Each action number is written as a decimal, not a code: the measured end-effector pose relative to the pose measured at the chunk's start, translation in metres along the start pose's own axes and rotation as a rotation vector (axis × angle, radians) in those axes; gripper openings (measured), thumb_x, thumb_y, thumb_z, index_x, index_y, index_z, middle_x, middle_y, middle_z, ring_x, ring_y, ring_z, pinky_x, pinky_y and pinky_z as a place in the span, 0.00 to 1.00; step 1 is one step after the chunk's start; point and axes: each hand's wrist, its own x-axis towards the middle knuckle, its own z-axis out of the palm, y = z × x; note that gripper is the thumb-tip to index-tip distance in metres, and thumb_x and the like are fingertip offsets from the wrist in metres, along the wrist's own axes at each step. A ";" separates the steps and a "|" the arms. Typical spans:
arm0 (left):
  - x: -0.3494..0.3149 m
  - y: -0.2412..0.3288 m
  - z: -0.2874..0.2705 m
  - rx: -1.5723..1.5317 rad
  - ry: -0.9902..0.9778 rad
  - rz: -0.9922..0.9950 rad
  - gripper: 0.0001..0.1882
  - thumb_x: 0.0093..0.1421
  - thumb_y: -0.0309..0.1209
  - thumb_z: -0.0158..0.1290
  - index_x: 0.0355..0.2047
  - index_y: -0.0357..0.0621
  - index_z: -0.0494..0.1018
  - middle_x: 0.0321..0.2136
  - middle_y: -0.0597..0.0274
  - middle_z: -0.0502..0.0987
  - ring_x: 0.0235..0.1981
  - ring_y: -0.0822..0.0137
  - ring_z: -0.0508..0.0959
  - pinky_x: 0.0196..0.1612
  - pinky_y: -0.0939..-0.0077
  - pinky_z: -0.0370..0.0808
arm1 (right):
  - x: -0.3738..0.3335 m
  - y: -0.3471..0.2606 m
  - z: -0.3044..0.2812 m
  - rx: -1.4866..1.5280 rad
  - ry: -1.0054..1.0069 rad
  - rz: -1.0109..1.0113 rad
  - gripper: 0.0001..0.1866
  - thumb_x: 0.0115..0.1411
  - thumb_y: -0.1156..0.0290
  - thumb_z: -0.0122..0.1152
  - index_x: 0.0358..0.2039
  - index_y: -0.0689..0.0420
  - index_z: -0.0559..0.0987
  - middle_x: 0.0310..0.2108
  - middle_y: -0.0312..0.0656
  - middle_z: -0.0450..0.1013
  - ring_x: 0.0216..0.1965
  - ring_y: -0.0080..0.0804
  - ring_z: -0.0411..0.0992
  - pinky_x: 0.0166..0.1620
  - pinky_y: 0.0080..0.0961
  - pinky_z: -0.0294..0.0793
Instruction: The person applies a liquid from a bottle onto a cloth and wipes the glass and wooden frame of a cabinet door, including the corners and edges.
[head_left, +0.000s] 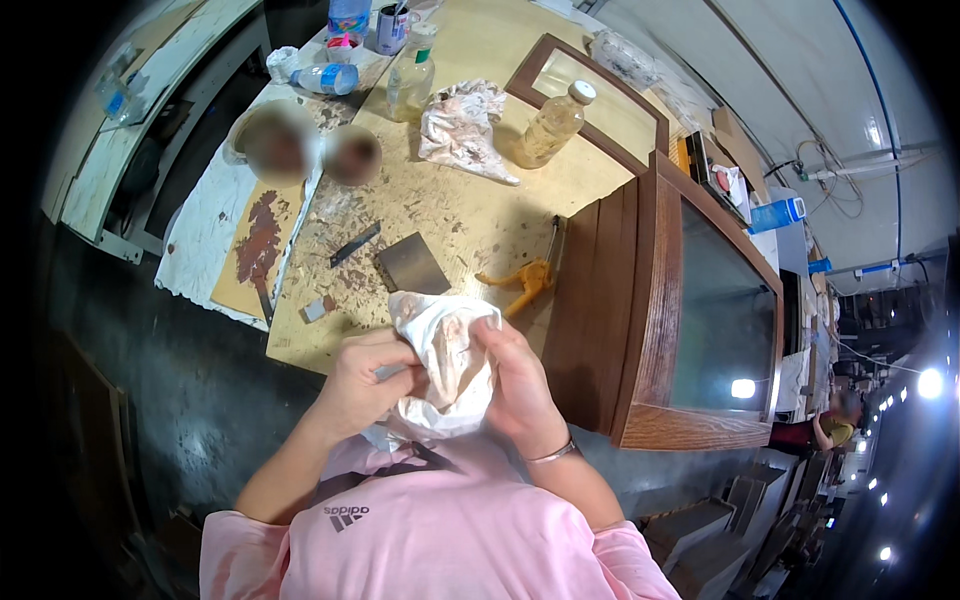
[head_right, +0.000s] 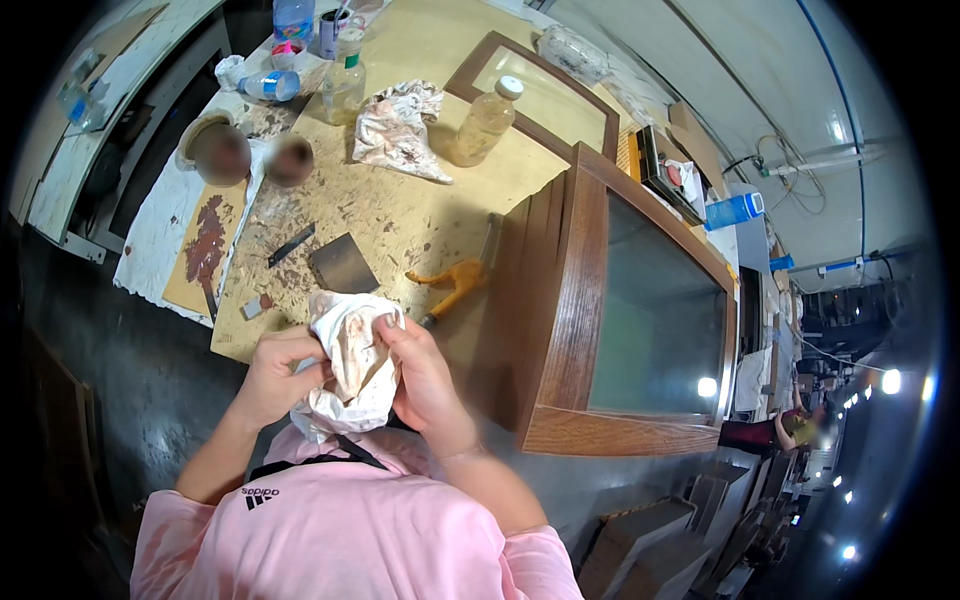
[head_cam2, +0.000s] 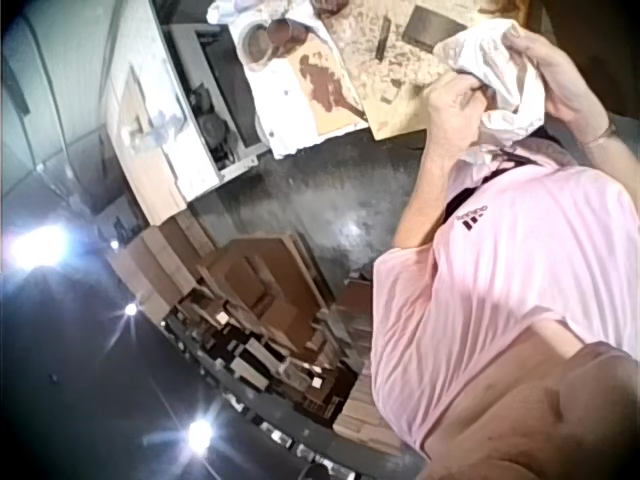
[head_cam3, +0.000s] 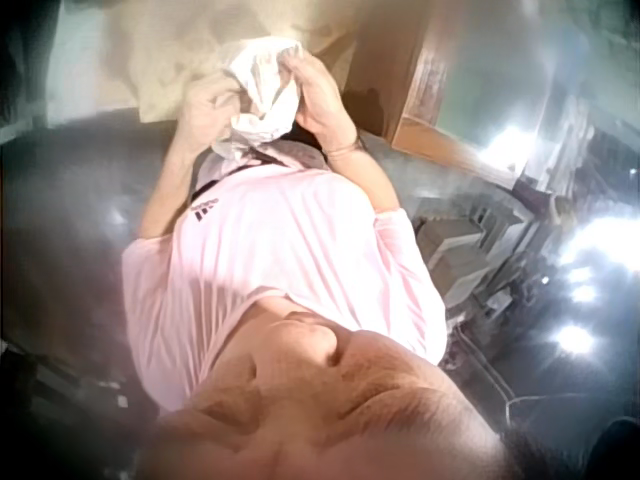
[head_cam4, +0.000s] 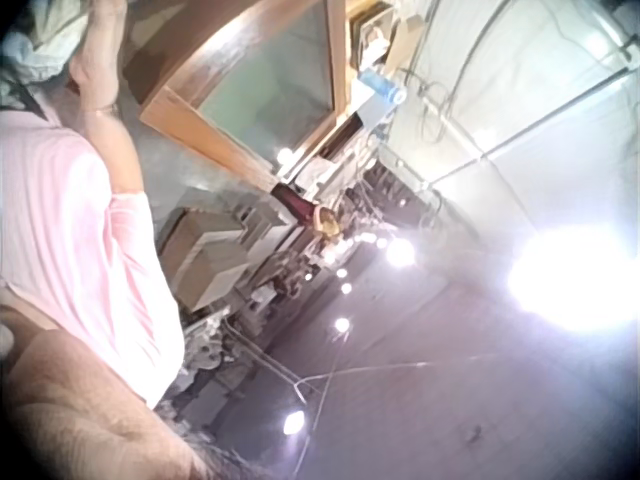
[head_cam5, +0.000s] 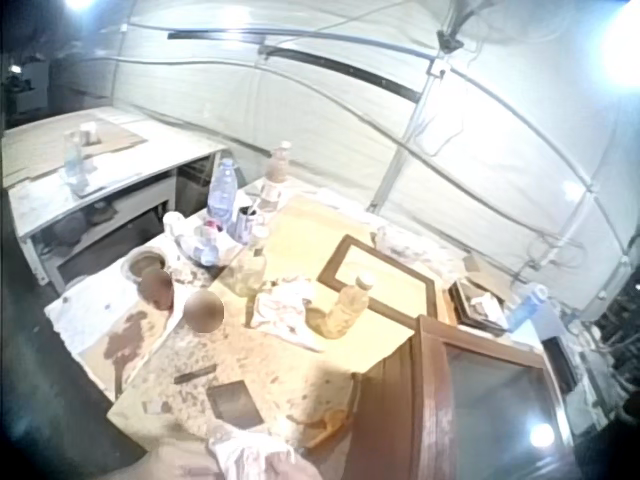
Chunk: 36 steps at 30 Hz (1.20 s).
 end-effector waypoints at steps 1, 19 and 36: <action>0.000 -0.003 -0.005 -0.006 -0.016 0.002 0.09 0.52 0.16 0.60 0.35 0.33 0.78 0.33 0.57 0.79 0.35 0.67 0.78 0.41 0.74 0.74 | 0.004 -0.002 0.000 -0.057 0.020 -0.050 0.17 0.70 0.65 0.52 0.53 0.63 0.73 0.47 0.44 0.76 0.46 0.33 0.77 0.50 0.33 0.78; -0.004 -0.042 -0.037 -0.493 0.182 -0.188 0.05 0.67 0.26 0.51 0.40 0.39 0.72 0.30 0.70 0.74 0.30 0.82 0.71 0.31 0.86 0.67 | 0.056 -0.035 0.005 -0.349 0.178 -0.434 0.14 0.59 0.82 0.58 0.47 0.66 0.78 0.40 0.42 0.79 0.40 0.25 0.77 0.44 0.22 0.77; -0.005 -0.036 -0.017 -1.259 0.160 -0.311 0.28 0.70 0.39 0.48 0.63 0.33 0.62 0.61 0.49 0.70 0.61 0.55 0.71 0.64 0.56 0.68 | 0.278 -0.133 -0.028 -0.865 1.219 -0.900 0.39 0.43 0.64 0.78 0.53 0.66 0.71 0.53 0.58 0.68 0.52 0.48 0.70 0.56 0.40 0.68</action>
